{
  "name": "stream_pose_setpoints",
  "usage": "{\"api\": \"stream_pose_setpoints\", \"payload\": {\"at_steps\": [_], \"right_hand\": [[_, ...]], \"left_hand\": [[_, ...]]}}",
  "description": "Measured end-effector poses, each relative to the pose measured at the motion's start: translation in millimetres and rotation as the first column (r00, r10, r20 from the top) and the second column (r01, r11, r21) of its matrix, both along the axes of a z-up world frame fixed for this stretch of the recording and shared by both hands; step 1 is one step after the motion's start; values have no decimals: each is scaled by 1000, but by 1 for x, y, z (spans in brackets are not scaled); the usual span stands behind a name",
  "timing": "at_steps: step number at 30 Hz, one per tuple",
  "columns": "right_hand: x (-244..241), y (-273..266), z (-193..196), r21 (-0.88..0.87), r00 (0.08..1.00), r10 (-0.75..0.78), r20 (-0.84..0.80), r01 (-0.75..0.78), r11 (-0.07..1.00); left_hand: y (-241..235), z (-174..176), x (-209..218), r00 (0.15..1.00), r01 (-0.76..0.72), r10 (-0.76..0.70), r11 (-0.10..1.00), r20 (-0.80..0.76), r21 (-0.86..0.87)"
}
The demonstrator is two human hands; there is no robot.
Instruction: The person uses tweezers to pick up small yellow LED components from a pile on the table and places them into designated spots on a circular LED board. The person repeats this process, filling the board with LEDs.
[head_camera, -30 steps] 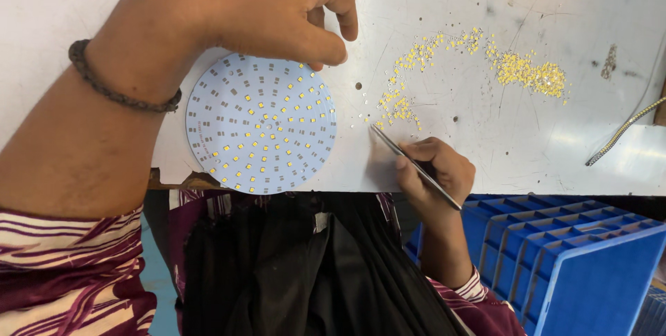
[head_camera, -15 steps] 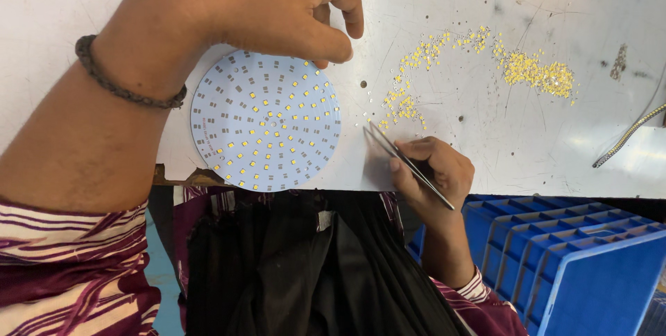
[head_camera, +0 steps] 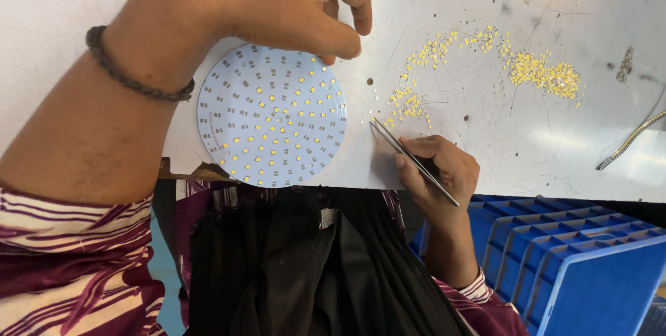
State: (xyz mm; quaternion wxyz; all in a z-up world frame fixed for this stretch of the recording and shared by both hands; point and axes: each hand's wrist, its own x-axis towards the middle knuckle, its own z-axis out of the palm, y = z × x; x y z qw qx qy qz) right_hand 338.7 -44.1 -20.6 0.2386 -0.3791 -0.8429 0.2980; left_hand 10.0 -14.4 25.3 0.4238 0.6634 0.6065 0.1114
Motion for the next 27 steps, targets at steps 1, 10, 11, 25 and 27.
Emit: {"api": "stream_pose_setpoints", "payload": {"at_steps": [1, 10, 11, 25, 27], "right_hand": [[1, 0, 0, -7, 1000, -7, 3, 7, 1000], [3, 9, -3, -110, 976, 200, -87, -209, 972], [1, 14, -2, -121, 966, 245, -78, -253, 960], [-27, 48, 14, -231, 898, 440, -8, -429, 873], [-29, 46, 14, -214, 896, 444, -10, -436, 874]], "left_hand": [[1, -1, 0, 1000, 9, -9, 1000, 13, 8], [-2, -14, 1, 995, -13, -3, 988, 101, 156], [-1, -15, 1, 995, -10, -5, 989, 100, 148], [2, -23, 4, 986, -37, 17, 993, 165, 114], [2, -22, 4, 986, -38, 22, 995, 165, 95]]}}
